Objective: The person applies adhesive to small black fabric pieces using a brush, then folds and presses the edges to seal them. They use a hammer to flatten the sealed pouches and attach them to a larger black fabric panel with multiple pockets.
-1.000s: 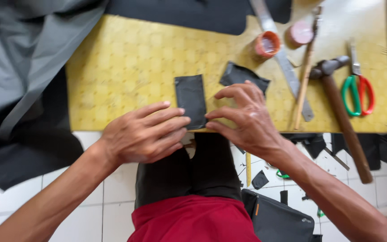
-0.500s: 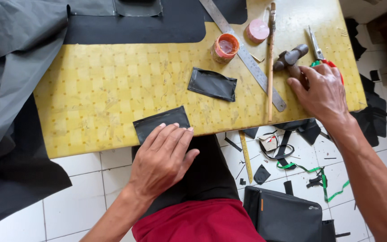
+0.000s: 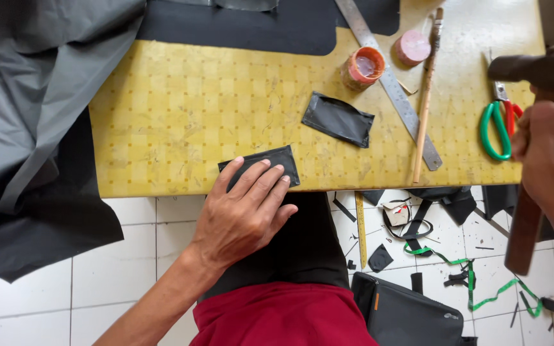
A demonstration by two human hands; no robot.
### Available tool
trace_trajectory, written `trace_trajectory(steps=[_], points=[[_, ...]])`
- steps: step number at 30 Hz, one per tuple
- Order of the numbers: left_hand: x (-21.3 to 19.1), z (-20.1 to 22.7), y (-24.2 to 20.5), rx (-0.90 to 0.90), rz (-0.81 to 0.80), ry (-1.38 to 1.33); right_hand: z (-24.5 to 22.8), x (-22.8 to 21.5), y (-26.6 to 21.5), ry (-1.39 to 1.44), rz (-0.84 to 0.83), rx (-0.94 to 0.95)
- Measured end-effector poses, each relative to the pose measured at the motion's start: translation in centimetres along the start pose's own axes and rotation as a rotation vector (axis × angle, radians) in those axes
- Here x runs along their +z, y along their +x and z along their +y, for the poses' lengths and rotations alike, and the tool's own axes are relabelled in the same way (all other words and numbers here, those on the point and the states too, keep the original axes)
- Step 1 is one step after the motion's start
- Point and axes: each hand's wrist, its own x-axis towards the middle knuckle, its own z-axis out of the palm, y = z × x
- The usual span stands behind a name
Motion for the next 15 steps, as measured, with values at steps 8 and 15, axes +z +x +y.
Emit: trace_trajectory(steps=[8, 15], points=[[0.0, -0.4, -0.1, -0.012, -0.041, -0.010, -6.9, 7.8, -3.4, -0.374, -0.379, -0.170], [-0.5, -0.6, -0.1, -0.043, -0.091, -0.048, -9.7, 10.9, -3.1, -0.228, -0.413, -0.438]])
